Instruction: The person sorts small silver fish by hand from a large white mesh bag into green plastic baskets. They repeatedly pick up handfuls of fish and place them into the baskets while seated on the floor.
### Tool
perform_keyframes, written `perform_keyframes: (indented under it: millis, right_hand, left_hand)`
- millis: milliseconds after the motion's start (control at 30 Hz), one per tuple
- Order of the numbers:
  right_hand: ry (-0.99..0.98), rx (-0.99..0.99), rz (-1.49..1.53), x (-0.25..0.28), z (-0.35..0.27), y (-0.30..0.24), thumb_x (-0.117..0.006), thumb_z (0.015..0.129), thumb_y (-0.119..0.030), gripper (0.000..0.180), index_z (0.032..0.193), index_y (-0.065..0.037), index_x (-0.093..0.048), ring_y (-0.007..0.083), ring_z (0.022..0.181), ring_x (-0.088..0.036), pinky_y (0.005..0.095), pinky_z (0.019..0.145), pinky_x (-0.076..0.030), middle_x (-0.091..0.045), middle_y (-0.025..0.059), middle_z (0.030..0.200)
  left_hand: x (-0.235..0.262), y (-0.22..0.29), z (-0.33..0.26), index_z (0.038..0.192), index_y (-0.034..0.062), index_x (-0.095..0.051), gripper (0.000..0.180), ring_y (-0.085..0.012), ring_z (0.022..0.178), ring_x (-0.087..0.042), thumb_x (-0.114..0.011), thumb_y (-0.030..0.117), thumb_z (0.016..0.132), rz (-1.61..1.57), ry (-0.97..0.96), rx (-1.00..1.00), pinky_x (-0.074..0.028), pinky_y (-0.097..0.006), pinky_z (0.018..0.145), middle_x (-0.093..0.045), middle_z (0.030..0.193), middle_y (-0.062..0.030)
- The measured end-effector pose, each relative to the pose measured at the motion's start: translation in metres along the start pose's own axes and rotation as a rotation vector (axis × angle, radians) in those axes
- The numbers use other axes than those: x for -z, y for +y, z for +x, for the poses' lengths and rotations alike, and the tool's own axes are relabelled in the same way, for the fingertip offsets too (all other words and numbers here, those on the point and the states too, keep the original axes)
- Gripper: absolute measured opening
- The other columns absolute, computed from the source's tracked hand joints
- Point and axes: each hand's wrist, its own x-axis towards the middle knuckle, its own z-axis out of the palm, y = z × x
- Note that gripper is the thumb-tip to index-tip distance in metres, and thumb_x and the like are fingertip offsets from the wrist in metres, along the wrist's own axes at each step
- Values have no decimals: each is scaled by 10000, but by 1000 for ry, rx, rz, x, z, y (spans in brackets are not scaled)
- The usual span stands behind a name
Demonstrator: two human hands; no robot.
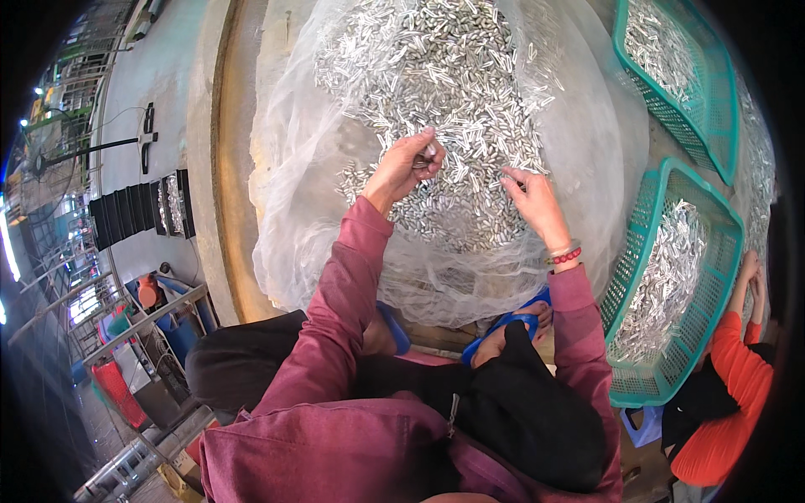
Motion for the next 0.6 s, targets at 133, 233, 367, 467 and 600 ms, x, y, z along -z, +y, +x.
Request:
perform_keyframes:
  millis: [133,233,367,467,600]
  right_hand:
    - [136,131,-246,-9,2,3,-635,825,-135,239,1012,14,-652,401,810,-605,447,724,-481,-630,224,868]
    - [-88,106,-416,-12,1,7,-613,803,-94,167,933,9,-602,388,811,-610,452,693,-489,-612,197,899]
    - [-65,114,-235,-15,1,11,-668,766,-120,136,862,-28,-640,309,719,-626,398,635,-483,-640,135,788]
    - [-40,-130,180,-13,-2,12,-709,737,-151,196,908,-59,-678,208,640,-605,334,600,-466,-633,82,713]
    - [28,-184,115,-8,-10,11,-750,706,-173,289,959,-50,-682,169,603,-576,300,598,-461,-625,71,692]
  left_hand:
    - [-8,3,3,878,40,-578,236,-99,566,-468,-484,234,973,115,-32,48,-373,-207,458,-598,822,-88]
    - [-17,0,3,782,34,-501,264,-152,616,-486,-451,242,937,-163,-90,-17,-399,-222,449,-553,837,-138]
    - [-22,2,7,734,9,-445,282,-181,634,-478,-437,260,863,-328,-165,-165,-383,-224,402,-500,846,-171]
    - [-17,4,15,781,-1,-520,297,-167,568,-459,-518,283,869,-128,-56,-112,-349,-208,383,-529,823,-131]
    - [-6,-11,31,790,26,-643,306,-195,552,-538,-709,324,797,674,163,-3,-436,-276,471,-613,708,-80]
